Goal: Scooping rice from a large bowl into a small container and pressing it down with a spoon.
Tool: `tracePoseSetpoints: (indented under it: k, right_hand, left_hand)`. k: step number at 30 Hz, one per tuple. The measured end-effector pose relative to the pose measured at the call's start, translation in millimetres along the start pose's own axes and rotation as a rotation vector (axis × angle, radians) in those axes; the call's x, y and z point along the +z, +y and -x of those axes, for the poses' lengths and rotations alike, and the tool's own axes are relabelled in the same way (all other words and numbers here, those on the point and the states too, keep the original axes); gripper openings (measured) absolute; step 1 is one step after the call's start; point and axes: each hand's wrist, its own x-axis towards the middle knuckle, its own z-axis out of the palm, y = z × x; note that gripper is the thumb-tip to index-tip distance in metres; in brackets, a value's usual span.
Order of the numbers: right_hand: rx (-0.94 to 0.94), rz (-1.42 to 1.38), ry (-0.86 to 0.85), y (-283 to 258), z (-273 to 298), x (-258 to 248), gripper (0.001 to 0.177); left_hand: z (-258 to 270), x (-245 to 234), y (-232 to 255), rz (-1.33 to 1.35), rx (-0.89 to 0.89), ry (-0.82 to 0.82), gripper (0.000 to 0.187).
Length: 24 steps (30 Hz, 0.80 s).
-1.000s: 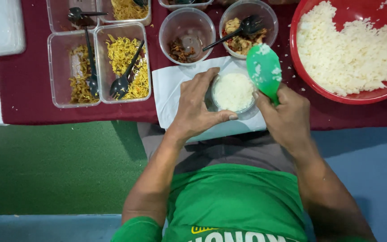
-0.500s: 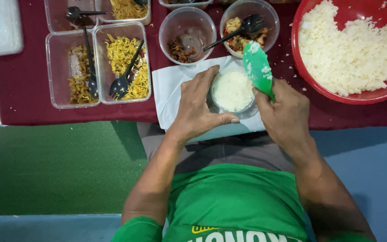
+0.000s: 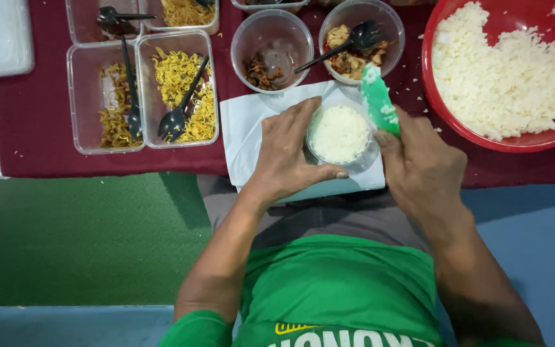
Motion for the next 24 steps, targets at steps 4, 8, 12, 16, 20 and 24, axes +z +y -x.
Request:
tracePoseSetpoints:
  k: [4, 8, 12, 16, 20, 24]
  right_hand:
    - [-0.062, 0.114, -0.137, -18.5, -1.9, -30.1, 0.021]
    - [-0.139, 0.204, -0.270, -25.4, 0.6, -37.9, 0.029]
    - [-0.179, 0.448, -0.352, -36.6, 0.5, -42.3, 0.025]
    - [-0.184, 0.565, -0.350, -40.0, -4.8, -40.4, 0.014]
    - [-0.188, 0.581, -0.438, -38.6, -11.7, -35.9, 0.019]
    - [-0.189, 0.593, -0.469, -34.4, -14.7, -24.1, 0.008]
  left_hand:
    - [1.1, -2.0, -2.8, -0.118, 0.008, -0.112, 0.119]
    - [1.5, -2.1, -2.8, -0.128, 0.006, -0.115, 0.118]
    - [2.4, -3.4, -1.5, -0.115, 0.012, -0.120, 0.116]
    - [-0.7, -6.0, 3.0, -0.099, 0.001, -0.121, 0.115]
    - [-2.0, -8.0, 5.3, -0.098, -0.019, -0.134, 0.114]
    - [-3.0, -7.5, 4.9, -0.111, -0.025, -0.137, 0.113]
